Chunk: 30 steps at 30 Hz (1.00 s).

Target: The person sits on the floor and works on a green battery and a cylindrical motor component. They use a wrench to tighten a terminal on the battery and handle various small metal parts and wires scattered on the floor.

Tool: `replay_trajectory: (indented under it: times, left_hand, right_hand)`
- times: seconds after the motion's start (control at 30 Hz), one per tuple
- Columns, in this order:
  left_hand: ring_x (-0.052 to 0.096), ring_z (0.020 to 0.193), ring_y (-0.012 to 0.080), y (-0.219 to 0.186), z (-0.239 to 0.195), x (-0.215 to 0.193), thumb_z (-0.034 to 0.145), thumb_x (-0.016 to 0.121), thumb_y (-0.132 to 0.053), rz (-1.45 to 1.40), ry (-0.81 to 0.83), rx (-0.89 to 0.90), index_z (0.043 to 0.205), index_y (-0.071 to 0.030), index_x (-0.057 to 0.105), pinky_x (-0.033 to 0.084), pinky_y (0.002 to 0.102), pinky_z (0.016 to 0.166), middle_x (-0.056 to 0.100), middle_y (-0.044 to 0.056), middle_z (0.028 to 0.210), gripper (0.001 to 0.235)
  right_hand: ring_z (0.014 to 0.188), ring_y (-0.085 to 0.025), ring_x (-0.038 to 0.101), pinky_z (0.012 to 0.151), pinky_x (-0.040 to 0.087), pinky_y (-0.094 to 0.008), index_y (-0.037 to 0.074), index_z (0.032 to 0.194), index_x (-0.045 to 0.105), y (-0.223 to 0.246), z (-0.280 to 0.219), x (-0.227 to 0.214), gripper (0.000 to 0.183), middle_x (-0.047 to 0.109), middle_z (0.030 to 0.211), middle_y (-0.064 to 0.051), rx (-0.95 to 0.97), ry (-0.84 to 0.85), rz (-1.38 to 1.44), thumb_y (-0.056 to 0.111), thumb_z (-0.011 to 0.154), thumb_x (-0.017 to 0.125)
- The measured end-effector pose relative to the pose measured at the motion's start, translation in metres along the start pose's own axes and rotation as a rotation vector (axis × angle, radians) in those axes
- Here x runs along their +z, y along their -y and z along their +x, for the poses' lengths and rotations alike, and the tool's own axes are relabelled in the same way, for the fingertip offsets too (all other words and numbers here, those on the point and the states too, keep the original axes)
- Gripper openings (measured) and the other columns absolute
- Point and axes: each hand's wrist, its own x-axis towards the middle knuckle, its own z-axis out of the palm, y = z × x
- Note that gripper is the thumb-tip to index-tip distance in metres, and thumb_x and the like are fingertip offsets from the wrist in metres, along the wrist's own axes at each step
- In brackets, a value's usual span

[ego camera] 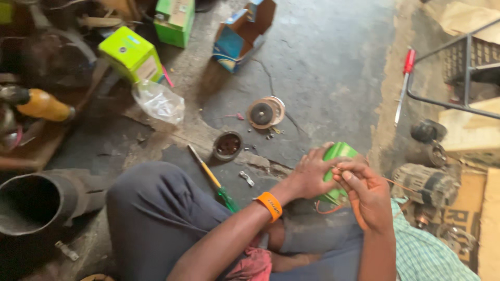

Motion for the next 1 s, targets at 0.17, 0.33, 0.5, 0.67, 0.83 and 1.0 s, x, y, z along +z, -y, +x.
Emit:
replay_trajectory:
  times: [0.17, 0.33, 0.5, 0.67, 0.83, 1.0]
  left_hand:
    - [0.039, 0.144, 0.0482, -0.019, 0.008, -0.02, 0.083, 0.071, -0.032, -0.061, 0.07, -0.022, 0.147, -0.029, 0.056, 0.037, 0.056, 0.116, 0.036, 0.027, 0.159, 0.065]
    - [0.03, 0.151, 0.0495, -0.032, 0.012, -0.025, 0.086, 0.067, -0.03, -0.05, 0.057, 0.05, 0.151, -0.028, 0.051, 0.029, 0.056, 0.124, 0.024, 0.028, 0.165, 0.067]
    - [0.016, 0.156, 0.0457, -0.036, 0.022, -0.027, 0.082, 0.067, -0.025, 0.122, 0.148, 0.147, 0.149, -0.029, 0.057, 0.019, 0.063, 0.122, 0.011, 0.023, 0.171, 0.068]
    - [0.013, 0.159, 0.0437, -0.038, 0.027, -0.027, 0.078, 0.067, -0.025, 0.023, 0.192, 0.069, 0.139, -0.029, 0.065, 0.02, 0.061, 0.122, 0.01, 0.021, 0.172, 0.062]
    - [0.015, 0.155, 0.0483, -0.037, 0.029, -0.027, 0.08, 0.072, -0.034, -0.052, 0.232, -0.064, 0.134, -0.029, 0.067, 0.024, 0.063, 0.12, 0.011, 0.024, 0.17, 0.055]
    - [0.017, 0.157, 0.0518, -0.031, 0.026, -0.019, 0.083, 0.072, -0.033, -0.19, 0.169, -0.056, 0.135, -0.029, 0.067, 0.03, 0.055, 0.124, 0.015, 0.034, 0.167, 0.052]
  right_hand:
    - [0.096, -0.023, 0.072, 0.09, 0.058, -0.034, -0.01, 0.114, 0.07, -0.011, -0.023, -0.045, 0.02, 0.073, 0.106, -0.018, -0.022, -0.245, -0.28, -0.003, 0.095, 0.067]
    - [0.089, -0.015, 0.071, 0.076, 0.056, -0.026, -0.005, 0.107, 0.071, -0.018, -0.018, -0.066, 0.02, 0.074, 0.101, -0.008, -0.038, -0.26, -0.399, 0.003, 0.089, 0.072]
    - [0.076, -0.008, 0.065, 0.065, 0.049, -0.021, -0.003, 0.103, 0.073, -0.018, 0.0, -0.075, 0.02, 0.073, 0.086, -0.003, 0.079, -0.206, -0.475, 0.012, 0.091, 0.073]
    - [0.063, -0.006, 0.058, 0.055, 0.041, -0.021, -0.001, 0.095, 0.07, -0.023, 0.015, -0.083, 0.016, 0.068, 0.076, -0.002, 0.19, -0.161, -0.343, 0.012, 0.088, 0.076]
    - [0.059, -0.006, 0.054, 0.053, 0.04, -0.021, 0.002, 0.09, 0.068, -0.035, 0.022, -0.087, 0.016, 0.069, 0.075, -0.003, 0.156, -0.219, -0.392, 0.014, 0.088, 0.078]
    - [0.059, -0.006, 0.055, 0.053, 0.04, -0.021, 0.003, 0.09, 0.069, -0.047, 0.021, -0.091, 0.014, 0.069, 0.074, -0.005, 0.132, -0.228, -0.367, 0.015, 0.09, 0.076]
